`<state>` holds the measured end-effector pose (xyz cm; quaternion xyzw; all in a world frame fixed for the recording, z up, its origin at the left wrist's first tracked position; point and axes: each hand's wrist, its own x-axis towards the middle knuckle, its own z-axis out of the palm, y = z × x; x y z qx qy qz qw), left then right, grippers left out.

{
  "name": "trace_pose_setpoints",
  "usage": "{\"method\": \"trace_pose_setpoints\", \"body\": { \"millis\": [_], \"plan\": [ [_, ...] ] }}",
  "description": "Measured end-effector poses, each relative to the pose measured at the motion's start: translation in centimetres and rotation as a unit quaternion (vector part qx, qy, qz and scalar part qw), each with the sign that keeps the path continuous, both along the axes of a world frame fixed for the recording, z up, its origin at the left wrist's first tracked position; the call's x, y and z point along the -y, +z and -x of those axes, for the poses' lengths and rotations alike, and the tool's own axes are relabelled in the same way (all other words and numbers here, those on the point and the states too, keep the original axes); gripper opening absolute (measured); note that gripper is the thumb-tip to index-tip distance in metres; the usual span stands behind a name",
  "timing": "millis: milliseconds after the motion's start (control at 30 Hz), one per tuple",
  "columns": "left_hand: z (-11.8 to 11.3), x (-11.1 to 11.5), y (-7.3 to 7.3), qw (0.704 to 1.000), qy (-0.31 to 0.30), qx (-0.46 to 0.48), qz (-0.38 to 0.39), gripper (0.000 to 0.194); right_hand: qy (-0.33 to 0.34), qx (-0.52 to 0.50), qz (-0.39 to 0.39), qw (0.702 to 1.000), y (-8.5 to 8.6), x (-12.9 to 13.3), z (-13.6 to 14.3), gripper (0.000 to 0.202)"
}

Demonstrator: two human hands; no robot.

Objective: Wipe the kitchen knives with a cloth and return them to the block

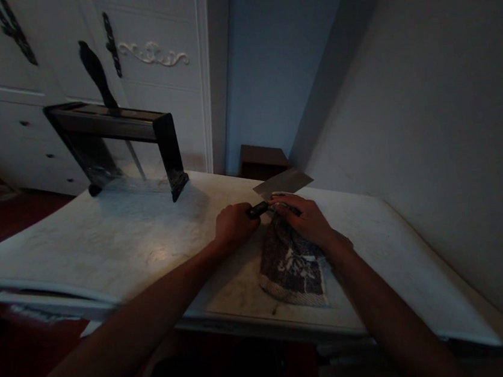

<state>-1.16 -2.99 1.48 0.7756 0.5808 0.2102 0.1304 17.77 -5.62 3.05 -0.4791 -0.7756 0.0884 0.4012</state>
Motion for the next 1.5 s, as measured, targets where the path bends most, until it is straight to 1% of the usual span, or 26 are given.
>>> {"method": "trace_pose_setpoints", "body": {
  "millis": [233,533,767,1000,1167,1300,1500],
  "plan": [
    [0.02,-0.02,0.05,1.000,0.004,0.026,-0.008,0.026,0.008,-0.003,-0.031,0.999,-0.26,0.01,0.16,0.028],
    [-0.01,-0.03,0.06,0.999,-0.003,0.036,-0.006,0.026,0.003,0.000,-0.050,0.999,-0.30,0.19,0.35,0.027],
    [0.00,0.03,0.22,0.999,-0.006,0.034,-0.012,0.025,-0.003,0.007,-0.053,0.999,-0.32,0.27,0.33,0.027],
    [-0.05,-0.09,0.05,0.999,-0.006,0.047,-0.003,0.027,-0.004,0.006,-0.053,0.999,-0.32,0.28,0.28,0.027],
    [-0.03,-0.04,0.19,0.999,-0.009,0.034,-0.010,0.026,-0.002,0.010,-0.051,0.999,-0.36,0.24,0.24,0.027],
    [-0.05,-0.03,0.28,1.000,-0.007,0.018,-0.001,0.027,-0.001,0.014,-0.056,0.998,-0.39,0.17,0.18,0.026],
    [-0.08,-0.11,-0.02,1.000,-0.014,0.017,-0.008,0.027,0.000,0.017,-0.061,0.998,-0.44,0.18,0.13,0.025]
  ]
}}
